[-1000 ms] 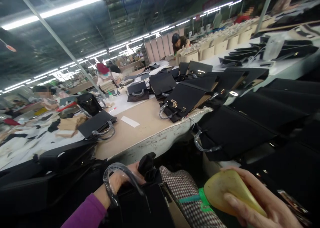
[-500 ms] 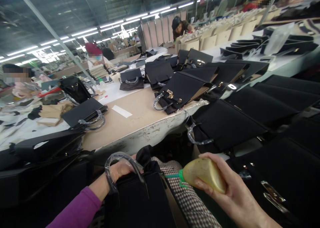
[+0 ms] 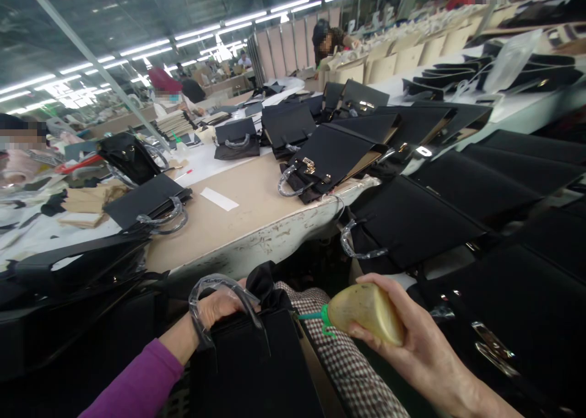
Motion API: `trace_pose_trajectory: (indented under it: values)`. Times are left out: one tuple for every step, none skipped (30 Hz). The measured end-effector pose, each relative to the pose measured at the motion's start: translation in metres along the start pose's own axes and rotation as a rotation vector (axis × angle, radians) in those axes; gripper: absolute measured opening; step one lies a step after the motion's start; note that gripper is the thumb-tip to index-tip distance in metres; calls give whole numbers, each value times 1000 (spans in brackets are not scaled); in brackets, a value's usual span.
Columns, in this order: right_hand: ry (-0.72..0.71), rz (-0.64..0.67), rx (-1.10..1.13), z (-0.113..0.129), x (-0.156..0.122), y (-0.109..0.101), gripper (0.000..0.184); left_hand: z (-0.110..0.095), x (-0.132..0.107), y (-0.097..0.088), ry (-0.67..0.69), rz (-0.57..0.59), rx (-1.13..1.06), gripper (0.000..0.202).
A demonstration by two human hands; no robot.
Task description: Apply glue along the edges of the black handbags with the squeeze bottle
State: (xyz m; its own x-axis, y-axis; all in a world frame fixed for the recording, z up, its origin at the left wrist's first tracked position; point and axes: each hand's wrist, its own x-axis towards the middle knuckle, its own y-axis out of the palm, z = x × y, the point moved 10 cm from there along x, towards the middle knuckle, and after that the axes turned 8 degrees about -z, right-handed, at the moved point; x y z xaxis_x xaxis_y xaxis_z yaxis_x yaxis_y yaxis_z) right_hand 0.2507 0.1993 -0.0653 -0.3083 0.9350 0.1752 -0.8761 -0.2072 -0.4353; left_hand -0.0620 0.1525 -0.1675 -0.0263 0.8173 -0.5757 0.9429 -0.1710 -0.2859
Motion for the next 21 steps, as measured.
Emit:
trace_pose_trajectory:
  values:
    - [5,5,-3,0,0,1,49,0,0,-1,-5,-9,-5,41]
    - [8,9,-6,0,1,1,49,-1,0,-1,-10,-11,-10,43]
    - [12,13,-9,1,1,1,49,-1,1,0,-14,-9,-14,45]
    - [18,19,-10,1,2,2,49,-1,0,1,-17,-4,-18,46]
    - [25,29,-11,1,2,2,50,-2,0,1,-20,-1,-24,47]
    - [29,34,-9,1,2,2,49,-2,0,2,-22,1,-31,48]
    - [32,41,-4,1,1,1,48,-2,-1,2,-23,1,-36,49]
    - [36,53,2,1,0,1,48,-3,-2,2,-23,1,-41,50]
    - [40,63,7,0,-1,1,47,-4,-2,3,-23,2,-44,51]
    - [45,75,14,-1,-3,2,47,-4,-3,3,-25,5,-48,52]
    - [56,90,19,-3,-5,3,47,-5,-3,4,-24,8,-52,52]
    - [71,106,23,-5,-7,4,47,-6,-3,5,-23,10,-59,52]
    - [87,123,24,-8,-9,6,47,-7,-3,5,-20,11,-69,51]
    - [99,132,24,-10,-10,6,47,-8,-3,6,-18,10,-79,51]
    - [105,135,25,-11,-11,6,47,-8,-3,6,-16,10,-89,50]
    - [108,144,27,-11,-12,6,47,-8,-2,6,-13,12,-98,50]
    - [109,151,28,-11,-13,6,46,-8,-1,7,-10,14,-107,51]
    - [110,163,31,-10,-14,6,46,-7,-1,7,-6,16,-117,51]
    - [113,175,33,-10,-14,6,45,-6,0,7,-3,16,-128,52]
    - [118,186,32,-10,-15,6,45,-5,0,7,-2,14,-140,52]
    - [120,192,26,-10,-16,5,45,-4,-1,7,-2,9,-153,51]
